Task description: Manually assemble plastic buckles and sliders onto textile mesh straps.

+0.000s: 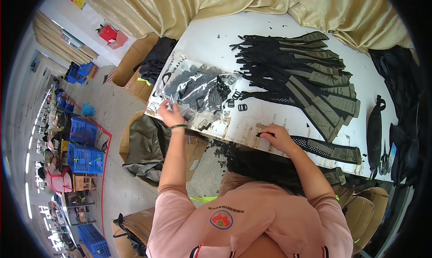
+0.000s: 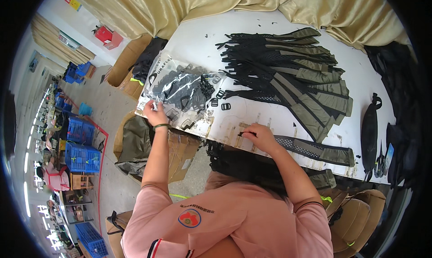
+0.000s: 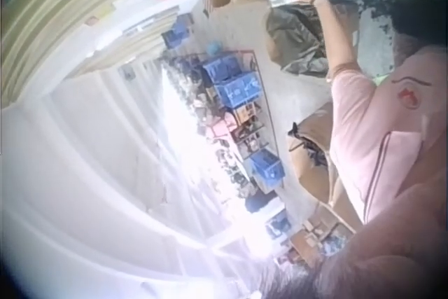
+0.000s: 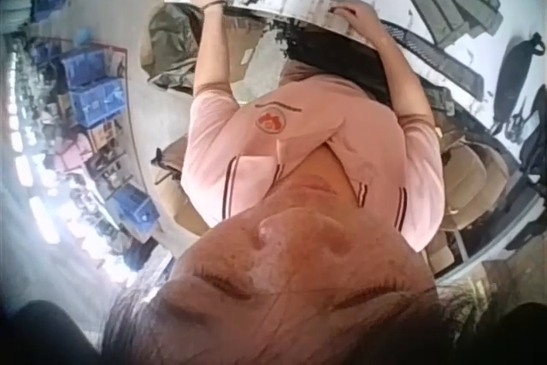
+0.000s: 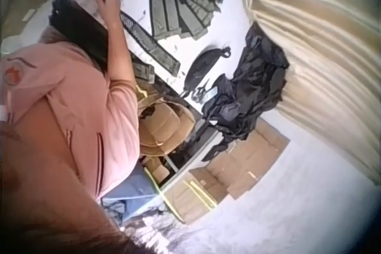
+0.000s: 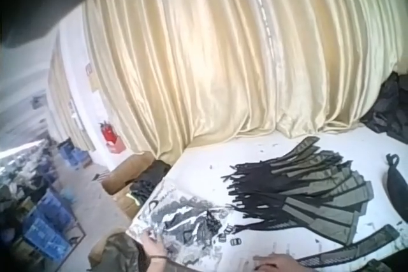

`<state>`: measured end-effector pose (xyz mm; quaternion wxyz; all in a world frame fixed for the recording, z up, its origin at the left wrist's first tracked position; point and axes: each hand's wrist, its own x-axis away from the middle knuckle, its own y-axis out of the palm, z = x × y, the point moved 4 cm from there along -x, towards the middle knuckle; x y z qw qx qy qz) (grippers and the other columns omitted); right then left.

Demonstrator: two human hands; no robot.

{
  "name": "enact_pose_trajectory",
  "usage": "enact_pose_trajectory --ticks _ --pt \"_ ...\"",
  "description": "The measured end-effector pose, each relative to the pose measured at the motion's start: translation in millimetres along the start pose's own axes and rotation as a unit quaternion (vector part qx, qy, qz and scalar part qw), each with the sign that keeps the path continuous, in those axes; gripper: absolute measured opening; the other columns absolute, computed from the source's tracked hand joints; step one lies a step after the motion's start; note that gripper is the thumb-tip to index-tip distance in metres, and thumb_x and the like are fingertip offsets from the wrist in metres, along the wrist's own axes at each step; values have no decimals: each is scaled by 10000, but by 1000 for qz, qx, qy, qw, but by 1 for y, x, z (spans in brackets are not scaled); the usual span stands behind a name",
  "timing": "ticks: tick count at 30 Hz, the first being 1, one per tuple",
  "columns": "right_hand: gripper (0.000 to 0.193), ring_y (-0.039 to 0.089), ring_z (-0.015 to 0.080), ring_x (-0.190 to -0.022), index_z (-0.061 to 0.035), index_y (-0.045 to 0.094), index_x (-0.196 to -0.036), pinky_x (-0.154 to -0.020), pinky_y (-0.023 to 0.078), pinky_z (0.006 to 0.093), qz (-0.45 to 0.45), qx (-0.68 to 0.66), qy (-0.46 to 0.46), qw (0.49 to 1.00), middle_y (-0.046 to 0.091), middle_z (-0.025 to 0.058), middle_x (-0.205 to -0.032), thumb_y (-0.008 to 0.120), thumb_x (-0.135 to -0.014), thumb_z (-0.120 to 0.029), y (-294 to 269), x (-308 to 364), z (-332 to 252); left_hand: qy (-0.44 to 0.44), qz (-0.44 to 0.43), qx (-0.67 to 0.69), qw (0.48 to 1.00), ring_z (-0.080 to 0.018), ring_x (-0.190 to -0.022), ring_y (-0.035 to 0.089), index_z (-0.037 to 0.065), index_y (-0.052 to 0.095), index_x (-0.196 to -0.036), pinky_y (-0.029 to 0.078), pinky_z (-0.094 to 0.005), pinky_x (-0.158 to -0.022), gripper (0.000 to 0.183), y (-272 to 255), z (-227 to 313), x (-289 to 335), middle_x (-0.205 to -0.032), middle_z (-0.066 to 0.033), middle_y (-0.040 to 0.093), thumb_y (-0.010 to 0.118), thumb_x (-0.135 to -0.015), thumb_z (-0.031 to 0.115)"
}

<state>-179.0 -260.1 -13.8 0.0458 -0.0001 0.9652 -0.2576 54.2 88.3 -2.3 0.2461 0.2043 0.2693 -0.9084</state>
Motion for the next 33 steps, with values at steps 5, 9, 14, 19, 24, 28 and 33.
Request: enact_pose_trajectory --ticks 5,9,14,19,24,28,33 --pt "153 595 235 -714 -44 654 -867 -651 467 318 20 -30 86 996 625 106 -804 624 -794 -175 -2 -8 -2 134 -417 107 892 -121 -637 562 58 665 -898 465 -245 -583 148 71 133 83 -807 -60 614 697 -771 127" --pt "151 597 233 -713 -36 650 -859 -653 468 319 11 -71 48 996 619 112 -784 617 -790 -166 9 -18 -2 240 -476 -68 843 -289 -785 591 51 644 -955 483 -356 -701 275 104 122 110 -860 -137 588 718 -733 195" --pt "162 566 147 -655 -4 663 -828 -597 455 285 24 -30 15 999 611 82 -735 640 -797 -162 8 -8 10 270 -499 -215 795 -316 -912 611 18 652 -868 496 -392 -803 244 141 119 137 -974 -193 611 628 -770 240" --pt "99 510 73 -547 2 653 -860 -495 414 215 -4 -214 145 966 578 15 -701 619 -829 -85 8 -2 13 294 -475 -182 809 -305 -768 636 29 629 -754 505 -392 -694 134 121 148 142 -831 -150 642 546 -762 134" --pt "90 479 54 -529 1 632 -883 -484 395 196 25 -263 151 952 565 -11 -689 600 -848 -75 -2 -6 -9 -341 -561 376 654 -206 -761 646 68 575 -870 504 -342 -642 145 77 156 163 -837 -61 636 625 -837 200" --pt "75 469 44 -548 -4 611 -899 -510 380 181 110 -324 114 933 553 -21 -688 584 -857 -60 -16 -2 -26 -415 -549 463 559 -143 -727 616 96 555 -927 479 -287 -616 153 61 165 194 -843 -17 615 594 -877 236" --pt "71 456 37 -580 -2 613 -904 -528 358 179 54 -255 47 964 545 -25 -732 579 -858 -44 -24 9 -51 -478 -530 527 461 -127 -611 550 129 585 -878 430 -247 -552 150 68 171 223 -807 6 609 618 -852 272"
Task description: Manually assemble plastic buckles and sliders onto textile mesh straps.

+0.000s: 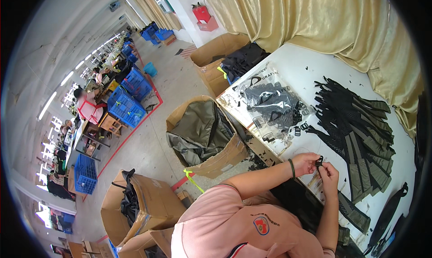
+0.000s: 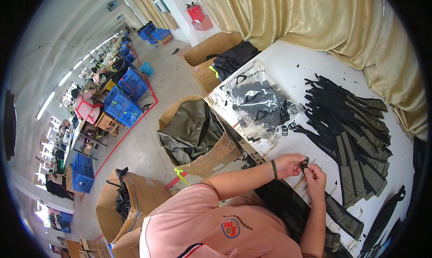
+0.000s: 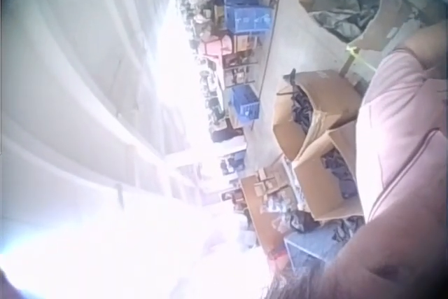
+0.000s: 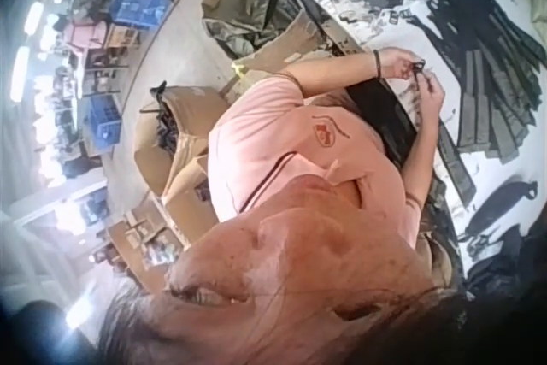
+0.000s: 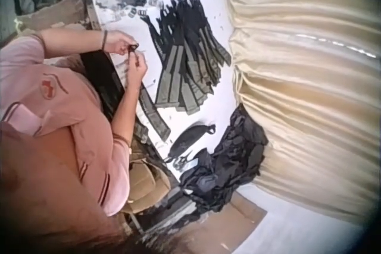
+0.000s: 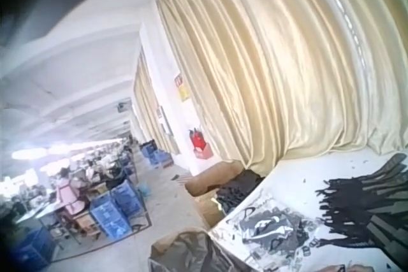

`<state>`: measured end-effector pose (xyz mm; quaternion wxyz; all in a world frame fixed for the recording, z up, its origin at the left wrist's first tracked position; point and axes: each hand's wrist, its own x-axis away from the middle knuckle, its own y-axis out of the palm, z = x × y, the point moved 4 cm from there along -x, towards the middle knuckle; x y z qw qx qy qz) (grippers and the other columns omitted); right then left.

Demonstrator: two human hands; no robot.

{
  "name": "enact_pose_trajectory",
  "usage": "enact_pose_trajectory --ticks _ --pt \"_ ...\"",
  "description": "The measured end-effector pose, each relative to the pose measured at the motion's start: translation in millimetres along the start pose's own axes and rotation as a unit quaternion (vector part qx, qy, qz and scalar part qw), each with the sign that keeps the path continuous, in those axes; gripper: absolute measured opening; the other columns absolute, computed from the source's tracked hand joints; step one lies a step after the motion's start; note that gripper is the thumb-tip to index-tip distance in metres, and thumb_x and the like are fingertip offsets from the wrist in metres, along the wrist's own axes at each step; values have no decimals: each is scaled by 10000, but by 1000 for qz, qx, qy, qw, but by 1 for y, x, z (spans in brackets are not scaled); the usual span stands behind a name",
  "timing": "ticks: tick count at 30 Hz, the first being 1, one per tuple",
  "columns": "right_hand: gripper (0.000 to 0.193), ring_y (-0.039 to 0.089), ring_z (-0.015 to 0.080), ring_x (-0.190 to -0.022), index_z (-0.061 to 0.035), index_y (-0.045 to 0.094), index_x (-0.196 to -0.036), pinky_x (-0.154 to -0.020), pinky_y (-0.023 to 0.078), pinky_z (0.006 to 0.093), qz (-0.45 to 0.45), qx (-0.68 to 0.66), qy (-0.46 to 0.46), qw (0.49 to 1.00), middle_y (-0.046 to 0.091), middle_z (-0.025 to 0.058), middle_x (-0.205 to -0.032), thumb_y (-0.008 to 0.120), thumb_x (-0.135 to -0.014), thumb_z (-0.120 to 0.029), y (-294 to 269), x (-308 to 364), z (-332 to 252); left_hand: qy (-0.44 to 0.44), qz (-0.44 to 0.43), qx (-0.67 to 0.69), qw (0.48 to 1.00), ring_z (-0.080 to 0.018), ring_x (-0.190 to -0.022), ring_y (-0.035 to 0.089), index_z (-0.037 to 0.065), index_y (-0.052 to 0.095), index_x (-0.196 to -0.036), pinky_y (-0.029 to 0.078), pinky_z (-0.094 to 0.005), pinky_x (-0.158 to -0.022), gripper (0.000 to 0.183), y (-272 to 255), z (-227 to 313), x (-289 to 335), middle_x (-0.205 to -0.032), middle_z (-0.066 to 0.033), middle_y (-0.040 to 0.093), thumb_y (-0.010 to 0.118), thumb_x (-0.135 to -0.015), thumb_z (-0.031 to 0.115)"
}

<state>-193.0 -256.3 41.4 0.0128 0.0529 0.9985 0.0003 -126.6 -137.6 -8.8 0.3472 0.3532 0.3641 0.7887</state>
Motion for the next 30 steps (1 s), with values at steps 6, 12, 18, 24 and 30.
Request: enact_pose_trajectory --ticks 6,12,18,24,30 --pt "92 513 155 -662 26 604 -880 -609 421 272 -16 171 -112 979 536 77 -735 607 -807 -29 -3 6 -23 -62 -22 5 998 -87 -594 577 167 619 -885 449 -232 -549 131 6 -10 5 -786 27 633 600 -859 295" --pt "116 530 188 -692 16 604 -894 -617 418 285 1 171 -121 978 546 90 -761 609 -805 -58 0 0 -35 -105 4 15 994 -97 -680 496 153 592 -897 375 -252 -603 161 16 -2 21 -787 35 566 591 -864 310" --pt "84 564 135 -683 11 614 -895 -611 450 247 3 51 74 996 594 66 -809 594 -814 -2 -7 9 -24 -34 12 -58 998 -90 -671 488 162 563 -858 371 -247 -605 140 16 1 17 -790 46 559 572 -876 301" --pt "120 601 157 -707 -5 617 -919 -652 466 270 2 -10 19 1000 632 73 -817 602 -800 4 4 9 -33 -9 66 -88 994 -82 -647 496 134 551 -848 379 -239 -578 148 16 1 23 -767 12 561 568 -883 277" --pt "176 573 296 -736 -54 632 -894 -757 422 352 15 328 -176 928 605 91 -785 647 -719 -43 -2 19 -50 117 68 -276 952 -134 -547 584 64 497 -881 461 -237 -458 151 31 -2 12 -708 -56 577 568 -901 195"
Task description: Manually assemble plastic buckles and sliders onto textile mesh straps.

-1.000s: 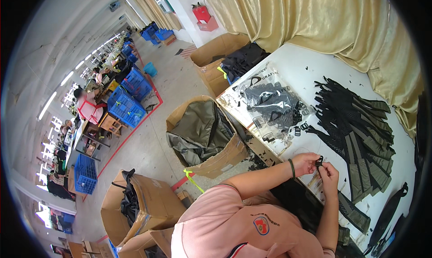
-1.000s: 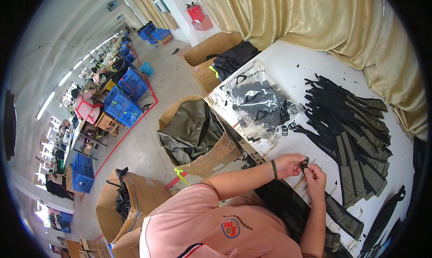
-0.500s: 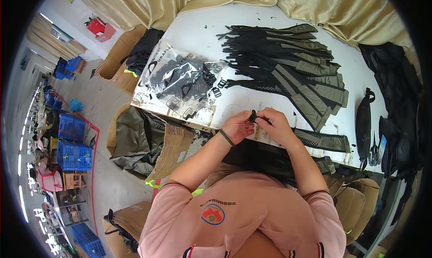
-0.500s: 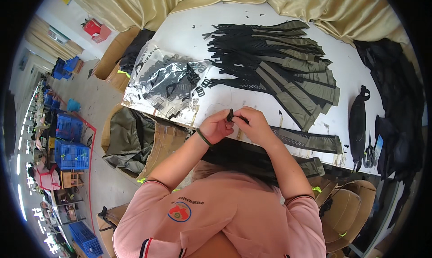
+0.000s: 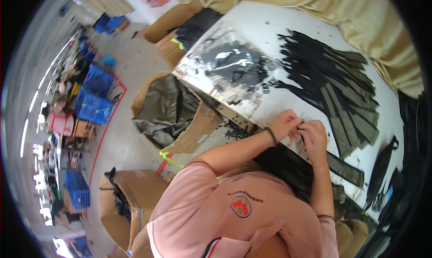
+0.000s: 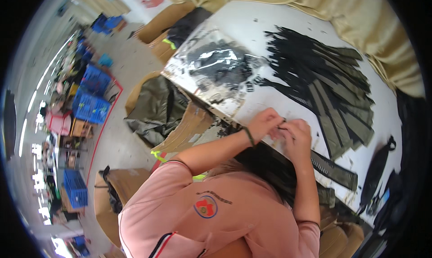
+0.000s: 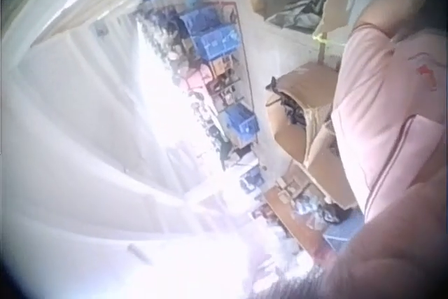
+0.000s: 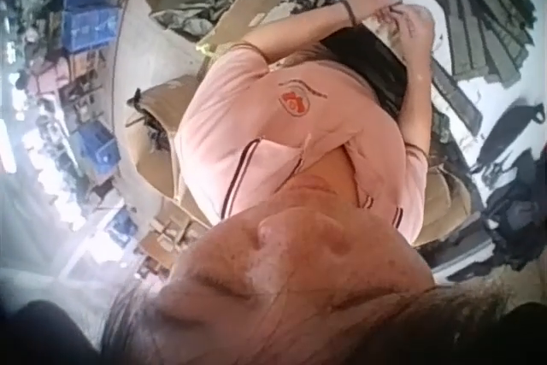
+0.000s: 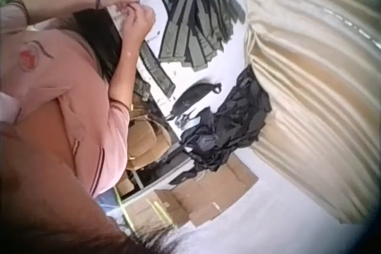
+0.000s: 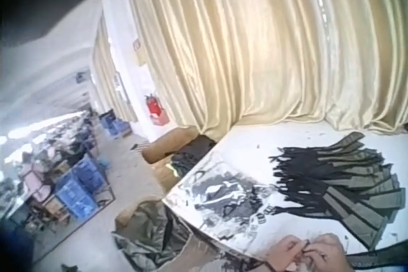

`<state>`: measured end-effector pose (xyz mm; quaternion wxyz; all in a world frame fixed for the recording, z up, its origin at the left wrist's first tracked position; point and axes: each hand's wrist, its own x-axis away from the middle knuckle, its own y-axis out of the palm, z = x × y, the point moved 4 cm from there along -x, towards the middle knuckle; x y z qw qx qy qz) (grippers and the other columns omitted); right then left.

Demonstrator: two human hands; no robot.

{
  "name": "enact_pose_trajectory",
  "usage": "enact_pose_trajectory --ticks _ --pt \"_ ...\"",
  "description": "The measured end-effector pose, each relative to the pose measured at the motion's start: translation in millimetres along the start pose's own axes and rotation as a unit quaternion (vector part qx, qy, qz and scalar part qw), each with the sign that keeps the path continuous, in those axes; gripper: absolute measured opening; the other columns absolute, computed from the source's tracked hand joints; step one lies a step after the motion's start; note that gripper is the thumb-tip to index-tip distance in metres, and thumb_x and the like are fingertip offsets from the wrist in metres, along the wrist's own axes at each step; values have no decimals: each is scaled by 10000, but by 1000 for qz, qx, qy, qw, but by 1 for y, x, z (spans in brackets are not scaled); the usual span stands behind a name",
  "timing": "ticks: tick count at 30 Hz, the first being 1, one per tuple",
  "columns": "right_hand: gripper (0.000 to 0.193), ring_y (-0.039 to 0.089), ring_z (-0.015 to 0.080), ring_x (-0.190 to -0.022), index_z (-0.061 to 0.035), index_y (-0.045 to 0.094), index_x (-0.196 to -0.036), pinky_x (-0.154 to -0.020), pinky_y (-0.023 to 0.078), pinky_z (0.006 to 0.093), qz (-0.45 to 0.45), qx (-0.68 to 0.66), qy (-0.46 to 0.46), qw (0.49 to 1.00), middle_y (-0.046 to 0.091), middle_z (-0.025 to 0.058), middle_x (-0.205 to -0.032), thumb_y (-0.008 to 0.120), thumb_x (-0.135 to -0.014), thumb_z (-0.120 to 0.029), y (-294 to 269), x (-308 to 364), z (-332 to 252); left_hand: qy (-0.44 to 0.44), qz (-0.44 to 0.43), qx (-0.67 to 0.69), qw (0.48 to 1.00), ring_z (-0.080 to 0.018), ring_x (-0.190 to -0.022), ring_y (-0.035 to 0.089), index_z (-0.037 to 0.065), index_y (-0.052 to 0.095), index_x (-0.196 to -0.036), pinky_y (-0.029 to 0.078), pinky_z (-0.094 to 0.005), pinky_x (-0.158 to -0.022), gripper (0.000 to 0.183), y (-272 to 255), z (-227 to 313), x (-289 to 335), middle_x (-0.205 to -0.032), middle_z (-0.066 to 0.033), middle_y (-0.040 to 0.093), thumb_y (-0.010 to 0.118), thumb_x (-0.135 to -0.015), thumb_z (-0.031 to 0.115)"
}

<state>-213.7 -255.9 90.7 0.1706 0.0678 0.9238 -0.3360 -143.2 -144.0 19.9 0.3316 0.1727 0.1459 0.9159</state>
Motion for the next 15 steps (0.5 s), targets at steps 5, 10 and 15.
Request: enact_pose_trajectory --ticks 5,10,15 --pt "152 530 117 -687 -30 605 -879 -631 417 238 46 -184 113 975 566 17 -736 631 -741 29 0 6 4 89 5 -28 996 -132 -557 590 40 459 -868 492 -249 -478 154 0 0 -4 -711 -64 575 561 -902 150" --pt "240 524 63 -645 -56 519 -890 -602 416 191 10 -337 265 903 566 -3 -745 674 -729 31 16 9 26 135 15 -87 987 -91 -641 553 27 489 -887 482 -228 -572 92 -2 20 3 -734 -42 563 566 -887 77" --pt "236 544 70 -648 -62 495 -845 -569 403 192 41 -449 283 847 576 7 -745 663 -728 55 24 11 28 163 -11 -106 981 -74 -697 557 14 535 -899 472 -212 -625 58 -2 22 11 -775 -26 587 581 -869 35"
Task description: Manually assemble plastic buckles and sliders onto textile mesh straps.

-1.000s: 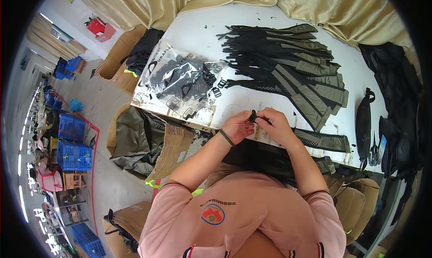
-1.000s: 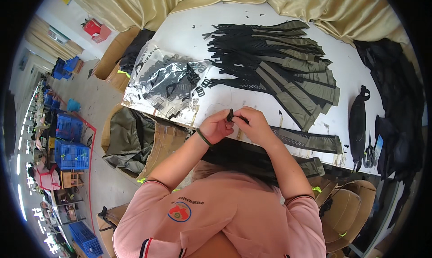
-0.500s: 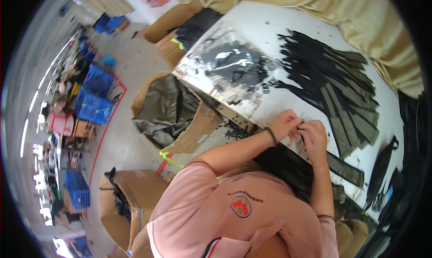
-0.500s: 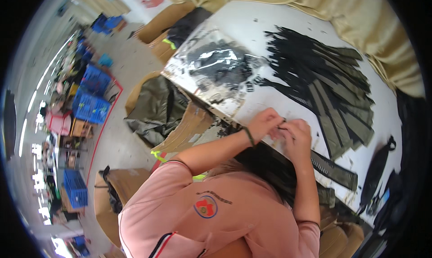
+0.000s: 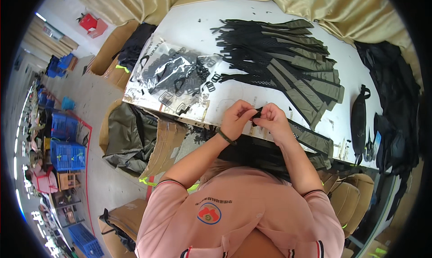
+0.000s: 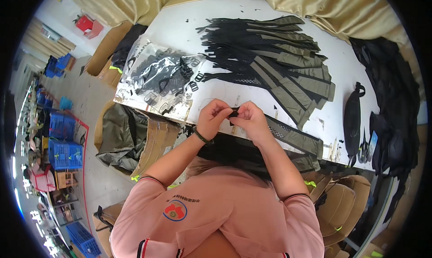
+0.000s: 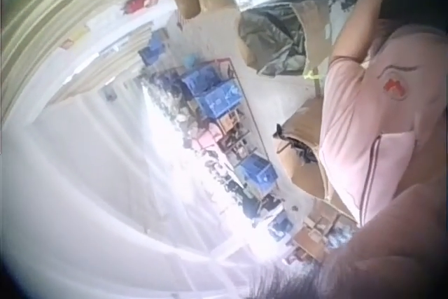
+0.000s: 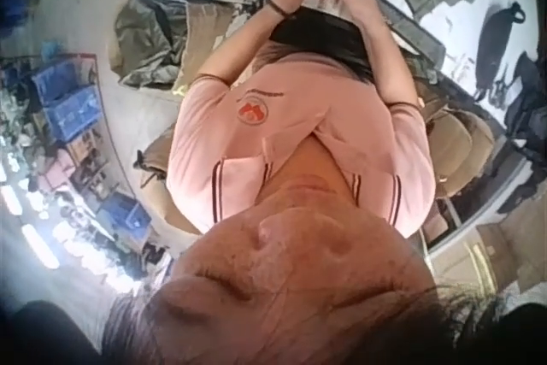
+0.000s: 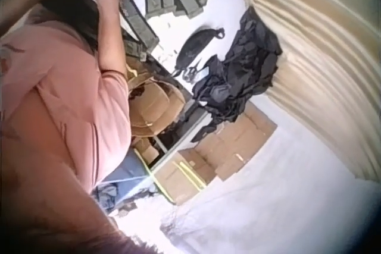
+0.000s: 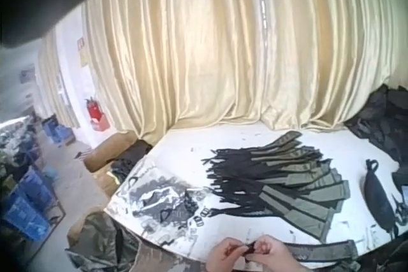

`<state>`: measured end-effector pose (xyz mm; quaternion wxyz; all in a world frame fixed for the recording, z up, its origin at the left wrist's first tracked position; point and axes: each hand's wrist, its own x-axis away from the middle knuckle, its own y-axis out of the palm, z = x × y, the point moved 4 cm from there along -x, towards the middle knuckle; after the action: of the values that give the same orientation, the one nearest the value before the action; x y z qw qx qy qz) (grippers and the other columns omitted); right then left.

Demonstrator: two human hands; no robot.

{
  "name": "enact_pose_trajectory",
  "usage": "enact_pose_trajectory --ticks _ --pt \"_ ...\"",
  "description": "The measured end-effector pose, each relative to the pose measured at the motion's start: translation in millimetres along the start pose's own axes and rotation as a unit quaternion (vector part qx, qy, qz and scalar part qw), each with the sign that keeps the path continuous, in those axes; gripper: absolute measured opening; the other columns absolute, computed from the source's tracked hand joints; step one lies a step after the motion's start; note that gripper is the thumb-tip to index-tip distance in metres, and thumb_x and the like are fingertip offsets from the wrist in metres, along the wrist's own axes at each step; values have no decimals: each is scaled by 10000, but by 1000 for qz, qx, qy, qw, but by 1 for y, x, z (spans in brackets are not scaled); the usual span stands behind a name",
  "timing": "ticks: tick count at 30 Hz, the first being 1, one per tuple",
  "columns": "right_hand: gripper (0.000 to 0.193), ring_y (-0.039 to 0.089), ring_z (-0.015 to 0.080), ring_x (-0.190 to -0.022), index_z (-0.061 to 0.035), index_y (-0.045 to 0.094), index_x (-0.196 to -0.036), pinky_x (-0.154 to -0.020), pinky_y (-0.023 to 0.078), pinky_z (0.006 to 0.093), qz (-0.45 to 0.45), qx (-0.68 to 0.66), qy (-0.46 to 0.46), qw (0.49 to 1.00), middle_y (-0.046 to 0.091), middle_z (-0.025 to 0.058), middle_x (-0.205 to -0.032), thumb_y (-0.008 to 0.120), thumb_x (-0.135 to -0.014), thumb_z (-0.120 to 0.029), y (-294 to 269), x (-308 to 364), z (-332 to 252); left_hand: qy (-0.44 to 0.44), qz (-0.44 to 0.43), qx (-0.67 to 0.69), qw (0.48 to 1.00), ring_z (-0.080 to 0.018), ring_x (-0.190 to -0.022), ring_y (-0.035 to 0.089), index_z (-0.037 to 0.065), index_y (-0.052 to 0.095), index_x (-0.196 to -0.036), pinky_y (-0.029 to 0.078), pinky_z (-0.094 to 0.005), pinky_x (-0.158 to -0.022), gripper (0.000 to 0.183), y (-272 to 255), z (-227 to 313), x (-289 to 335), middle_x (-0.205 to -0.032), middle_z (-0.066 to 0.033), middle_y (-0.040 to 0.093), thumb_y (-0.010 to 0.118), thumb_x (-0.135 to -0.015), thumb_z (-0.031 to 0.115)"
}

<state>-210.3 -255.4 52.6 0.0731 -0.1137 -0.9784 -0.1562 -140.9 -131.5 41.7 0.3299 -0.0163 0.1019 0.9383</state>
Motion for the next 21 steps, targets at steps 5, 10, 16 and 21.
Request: enact_pose_trajectory --ticks 5,10,16,21 --pt "223 540 78 -653 -59 489 -835 -567 402 196 14 -81 15 997 568 9 -734 636 -740 81 -11 4 2 42 -23 -52 998 -80 -726 574 11 573 -927 471 -212 -658 82 6 6 4 -788 -17 606 602 -854 34" --pt "201 544 86 -667 -56 488 -841 -578 409 201 14 -170 17 985 559 3 -727 637 -760 52 -12 8 8 32 -66 -39 997 -83 -862 563 22 533 -990 452 -212 -742 150 9 -1 5 -962 -43 604 584 -856 -23" --pt "138 523 79 -659 -56 518 -886 -585 423 214 76 -114 22 990 547 2 -734 629 -814 -20 -7 14 -8 58 -50 -22 997 -110 -785 548 33 546 -929 456 -239 -730 192 17 0 7 -907 -30 554 661 -782 -13" --pt "97 518 81 -692 -5 595 -935 -613 435 221 5 144 -49 988 572 7 -783 590 -861 -68 -17 9 -11 109 -114 -148 976 -104 -773 534 42 530 -956 452 -245 -707 237 16 4 9 -882 -14 544 663 -771 -25"
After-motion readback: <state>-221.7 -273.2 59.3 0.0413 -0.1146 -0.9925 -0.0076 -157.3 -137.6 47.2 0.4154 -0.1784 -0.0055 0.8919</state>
